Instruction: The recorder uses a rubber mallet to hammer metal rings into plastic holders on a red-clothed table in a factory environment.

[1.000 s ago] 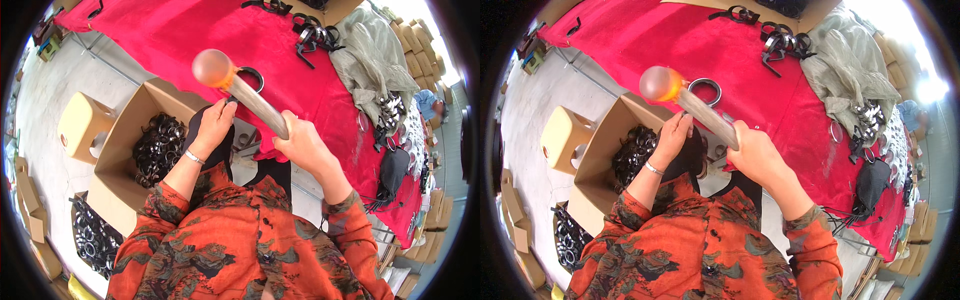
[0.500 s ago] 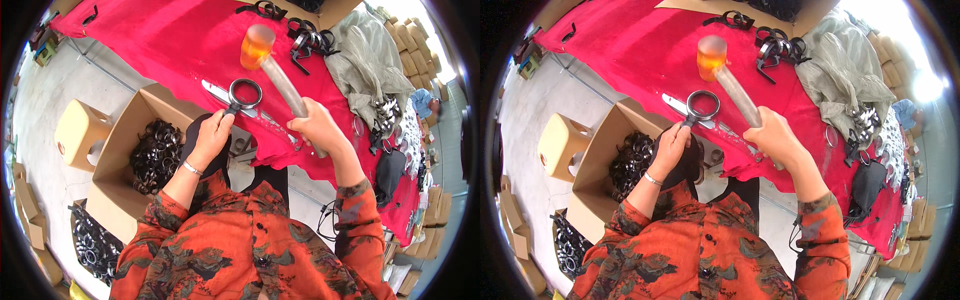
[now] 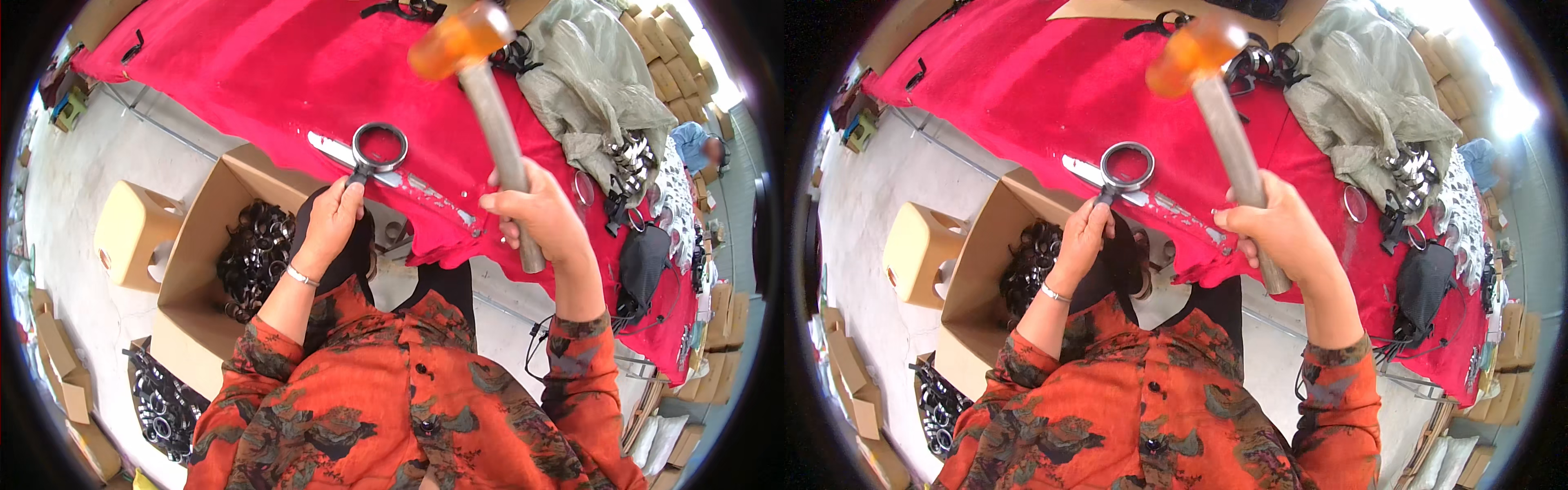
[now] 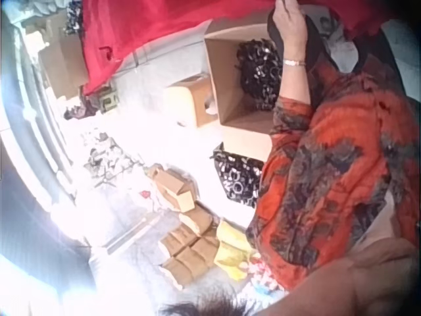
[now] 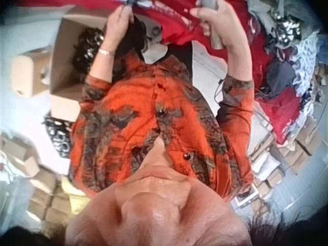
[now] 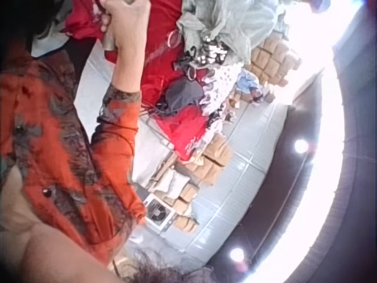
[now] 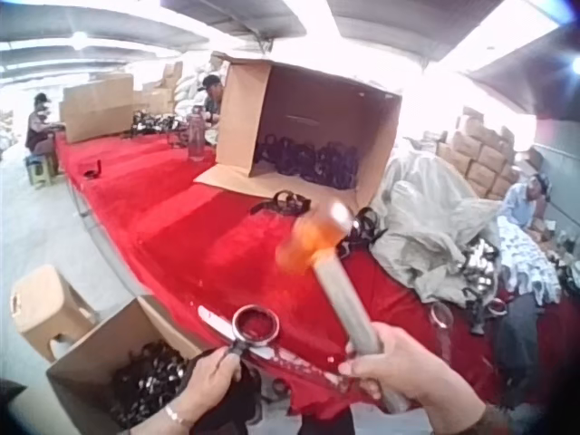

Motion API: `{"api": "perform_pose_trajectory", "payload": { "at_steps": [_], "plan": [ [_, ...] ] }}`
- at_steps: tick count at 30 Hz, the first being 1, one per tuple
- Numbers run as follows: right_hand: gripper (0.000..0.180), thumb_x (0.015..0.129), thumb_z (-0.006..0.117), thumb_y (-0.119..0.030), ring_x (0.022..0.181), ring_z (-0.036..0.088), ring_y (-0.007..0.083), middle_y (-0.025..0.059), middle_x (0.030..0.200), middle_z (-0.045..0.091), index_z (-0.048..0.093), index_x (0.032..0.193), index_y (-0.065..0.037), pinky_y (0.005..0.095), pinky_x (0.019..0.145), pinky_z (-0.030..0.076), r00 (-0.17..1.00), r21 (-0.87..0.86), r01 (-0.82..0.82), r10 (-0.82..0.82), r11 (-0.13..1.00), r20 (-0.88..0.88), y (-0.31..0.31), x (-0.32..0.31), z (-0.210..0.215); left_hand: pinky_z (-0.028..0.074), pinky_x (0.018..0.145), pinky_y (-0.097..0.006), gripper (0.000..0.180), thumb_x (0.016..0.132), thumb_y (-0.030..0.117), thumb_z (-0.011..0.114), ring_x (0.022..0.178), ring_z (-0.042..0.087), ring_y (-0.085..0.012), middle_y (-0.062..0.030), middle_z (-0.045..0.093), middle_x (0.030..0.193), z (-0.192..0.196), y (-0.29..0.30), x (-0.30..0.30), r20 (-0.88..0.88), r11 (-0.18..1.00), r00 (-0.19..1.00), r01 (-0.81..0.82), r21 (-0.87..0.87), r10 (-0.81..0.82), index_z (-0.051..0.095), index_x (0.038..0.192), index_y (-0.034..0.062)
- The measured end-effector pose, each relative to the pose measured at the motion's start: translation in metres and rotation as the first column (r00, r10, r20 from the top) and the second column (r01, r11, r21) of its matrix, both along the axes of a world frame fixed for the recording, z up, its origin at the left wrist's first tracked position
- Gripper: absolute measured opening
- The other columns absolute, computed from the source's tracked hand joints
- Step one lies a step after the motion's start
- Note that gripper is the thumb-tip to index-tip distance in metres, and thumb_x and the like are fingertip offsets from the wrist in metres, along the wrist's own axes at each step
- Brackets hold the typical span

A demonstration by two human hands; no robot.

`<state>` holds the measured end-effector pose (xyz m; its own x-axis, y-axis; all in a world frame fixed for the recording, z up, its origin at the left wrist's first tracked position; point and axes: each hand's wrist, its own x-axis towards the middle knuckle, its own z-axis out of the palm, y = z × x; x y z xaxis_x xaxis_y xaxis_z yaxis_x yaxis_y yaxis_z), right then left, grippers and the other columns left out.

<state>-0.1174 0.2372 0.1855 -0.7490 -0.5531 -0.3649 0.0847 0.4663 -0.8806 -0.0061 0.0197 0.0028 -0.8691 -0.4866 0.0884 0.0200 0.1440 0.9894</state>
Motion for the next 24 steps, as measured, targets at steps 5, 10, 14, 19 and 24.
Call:
{"api": "perform_pose_trajectory", "payload": {
  "at_steps": [5,10,14,19,24],
  "plan": [
    [0.032,0.074,0.07,-0.008,0.043,0.048,0.0101,0.0017,0.061,0.052,0.048,0.096,-0.004,0.0253,0.039,0.039,0.999,0.109,-0.04,0.037,0.993,0.032,0.009,0.017,-0.048,0.043,0.06,-0.027,0.038,0.098,0.036,0.048,0.062,0.053,-0.0114,-0.0022,0.055,0.066,0.002,0.003,0.0,-0.014,0.996,0.998,0.055,0.071,-0.054,0.053,0.08,0.0034],
    [0.03,0.076,0.068,-0.007,0.043,0.046,0.0099,0.0011,0.061,0.05,0.047,0.096,-0.003,0.025,0.039,0.038,0.996,0.018,0.08,-0.08,0.997,0.032,0.022,0.009,-0.025,0.037,0.047,-0.02,0.037,0.1,0.038,0.042,0.056,0.048,-0.0058,-0.0009,0.055,0.068,0.0,-0.001,0.005,-0.001,0.997,0.998,0.07,0.017,-0.07,0.052,0.081,0.0075],
    [0.033,0.076,0.068,-0.008,0.044,0.047,0.0089,0.0023,0.063,0.051,0.048,0.101,0.0,0.0257,0.039,0.039,0.983,-0.162,0.097,-0.12,0.982,-0.137,0.027,0.028,-0.018,0.038,0.048,-0.02,0.037,0.1,0.038,0.041,0.058,0.049,-0.0064,-0.0015,0.055,0.069,-0.005,-0.004,0.005,0.048,0.997,0.997,0.062,0.034,-0.064,0.052,0.082,0.0072],
    [0.031,0.076,0.069,-0.01,0.045,0.049,0.0091,0.0018,0.064,0.051,0.048,0.098,-0.002,0.0249,0.04,0.039,0.991,-0.053,0.071,-0.065,0.996,0.121,0.025,0.045,-0.063,0.037,0.047,-0.021,0.039,0.099,0.04,0.043,0.055,0.048,-0.0065,-0.0008,0.054,0.067,0.0,0.001,-0.002,0.035,0.996,0.997,0.064,0.064,-0.066,0.053,0.081,0.0074],
    [0.031,0.076,0.068,-0.006,0.043,0.046,0.0084,0.0006,0.063,0.05,0.047,0.098,-0.001,0.0241,0.039,0.038,0.993,-0.157,0.12,-0.119,0.98,0.013,0.039,0.045,-0.03,0.038,0.048,-0.02,0.039,0.1,0.041,0.042,0.059,0.051,-0.007,-0.0018,0.055,0.069,-0.004,-0.007,0.004,0.042,0.995,0.996,0.074,0.061,-0.077,0.052,0.083,0.0079]
  ]
}}
